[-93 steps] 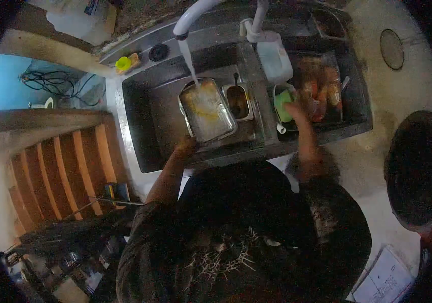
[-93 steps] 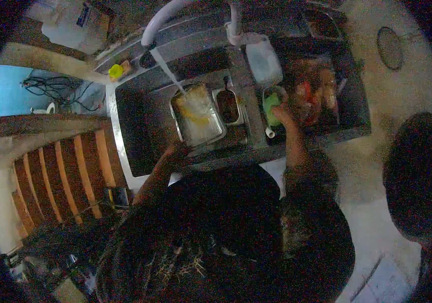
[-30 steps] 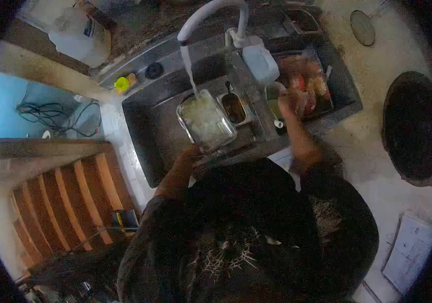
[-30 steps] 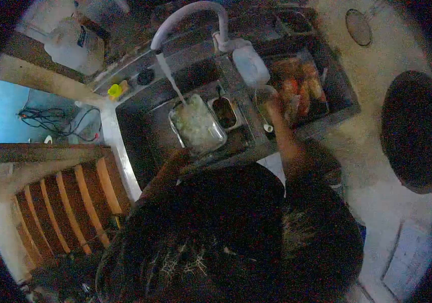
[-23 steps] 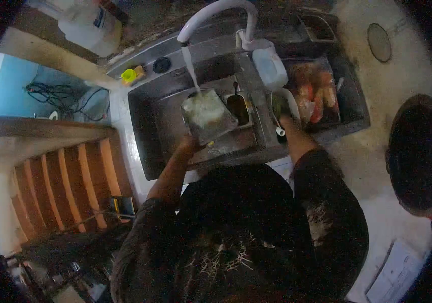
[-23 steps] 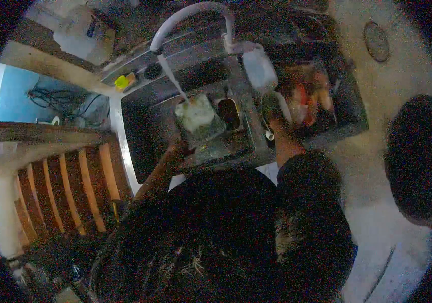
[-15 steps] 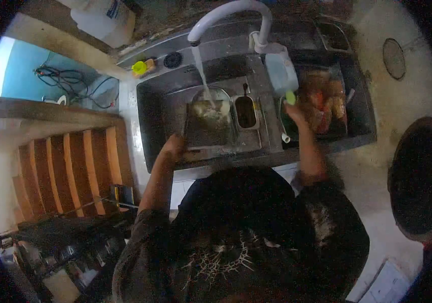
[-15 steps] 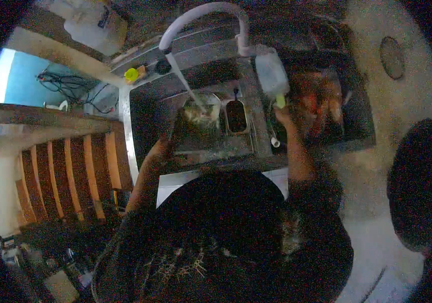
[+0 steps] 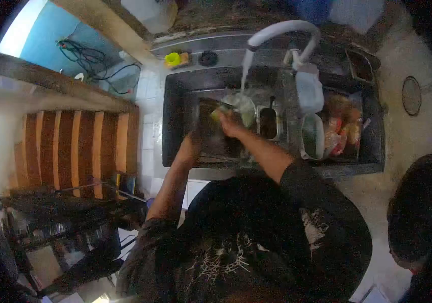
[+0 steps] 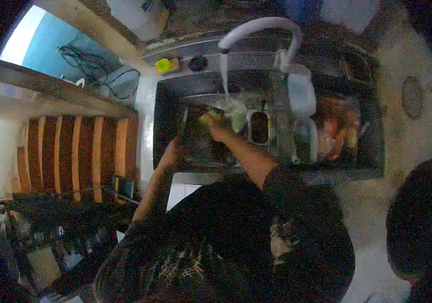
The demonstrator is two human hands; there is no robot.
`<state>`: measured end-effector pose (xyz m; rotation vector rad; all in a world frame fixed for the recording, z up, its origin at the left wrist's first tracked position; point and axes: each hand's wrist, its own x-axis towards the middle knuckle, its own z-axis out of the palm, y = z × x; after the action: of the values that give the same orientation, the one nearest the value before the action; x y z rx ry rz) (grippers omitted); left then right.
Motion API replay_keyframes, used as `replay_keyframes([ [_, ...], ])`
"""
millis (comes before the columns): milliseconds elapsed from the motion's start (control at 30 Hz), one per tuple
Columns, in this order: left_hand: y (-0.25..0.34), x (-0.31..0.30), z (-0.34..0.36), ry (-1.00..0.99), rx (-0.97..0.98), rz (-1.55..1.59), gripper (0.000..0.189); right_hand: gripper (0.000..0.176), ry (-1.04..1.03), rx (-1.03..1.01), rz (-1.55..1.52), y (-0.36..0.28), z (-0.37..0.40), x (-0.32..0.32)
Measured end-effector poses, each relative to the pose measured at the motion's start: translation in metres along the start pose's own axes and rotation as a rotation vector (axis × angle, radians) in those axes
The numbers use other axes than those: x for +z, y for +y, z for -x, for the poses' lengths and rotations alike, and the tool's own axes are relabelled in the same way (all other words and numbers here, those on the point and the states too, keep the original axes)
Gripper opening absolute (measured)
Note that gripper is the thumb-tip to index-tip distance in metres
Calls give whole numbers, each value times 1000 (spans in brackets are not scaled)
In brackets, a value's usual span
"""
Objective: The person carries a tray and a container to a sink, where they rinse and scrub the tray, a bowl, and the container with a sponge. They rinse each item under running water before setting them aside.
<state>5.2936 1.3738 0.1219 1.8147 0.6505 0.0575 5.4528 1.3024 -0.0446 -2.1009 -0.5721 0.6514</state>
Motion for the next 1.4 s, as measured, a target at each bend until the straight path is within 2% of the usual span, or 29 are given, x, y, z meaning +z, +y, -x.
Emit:
replay_keyframes([
  [67,31,7,26,60,-251,465,39,48,104,-57,-74,0,-22,10],
  [100,11,3,21,-14,-209,468,38,49,1,-125,-221,-2,-34,12],
  [133,-23,2,12,-89,-163,471,37,50,0,-176,-241,-17,-34,10],
  [167,-30,-1,7,-126,-141,429,37,50,-2,-227,-261,-32,-34,6],
  [233,-23,-6,2,-157,-121,303,37,50,184,-296,-35,-90,-22,3],
  [267,-12,-9,3,-153,-126,218,37,45,269,-479,-280,-93,-29,23],
  [367,7,-33,-1,-29,34,-162,40,44,76,-410,-93,-92,-14,17],
  [433,16,-40,5,12,-26,70,41,46,-54,-357,110,-81,-10,17],
  [467,17,-41,8,33,-58,187,42,49,-117,-374,73,-43,-30,29],
  [500,14,-41,9,49,-62,72,42,52,-177,-390,33,-23,-42,37],
  [533,7,-40,8,65,-64,-42,43,55,-179,-121,383,-66,-22,5],
  [600,-12,-32,8,111,-10,-194,44,49,54,-130,355,-10,-56,19],
  [667,-35,-25,7,173,111,-274,46,47,330,104,-212,-74,-27,-6],
  [733,22,-33,25,64,-55,-51,47,47,410,-404,-70,-55,-55,20],
  [767,24,-33,25,53,-76,-25,47,47,439,-656,11,-69,-51,17],
  [800,24,-33,26,42,-97,1,48,47,289,-408,119,-86,-47,17],
  [833,-7,-29,15,76,-54,-60,48,45,241,-338,78,-95,-44,24],
  [900,-14,-33,6,108,5,-124,50,43,155,-193,-13,-107,-40,31],
  [967,17,-45,6,106,33,-126,52,44,96,-270,13,-93,-45,44],
  [1033,-6,-52,-5,140,88,-86,54,46,33,-351,48,-78,-47,54],
  [1100,-27,-49,-13,177,156,-75,55,55,-128,-135,235,-124,-10,-14],
  [1167,-38,-48,-7,215,231,-105,57,53,-161,64,452,-93,-44,-14],
  [1233,-10,-48,11,150,117,-209,59,35,233,-329,536,-37,-50,-18],
  [1300,10,-44,18,110,53,-261,60,26,386,-312,258,-48,-54,-25],
  [1367,17,-40,21,77,23,-245,61,23,240,112,-353,-89,-46,-40],
  [1400,13,-41,18,77,113,-184,61,21,454,-485,238,-65,-56,-28],
])
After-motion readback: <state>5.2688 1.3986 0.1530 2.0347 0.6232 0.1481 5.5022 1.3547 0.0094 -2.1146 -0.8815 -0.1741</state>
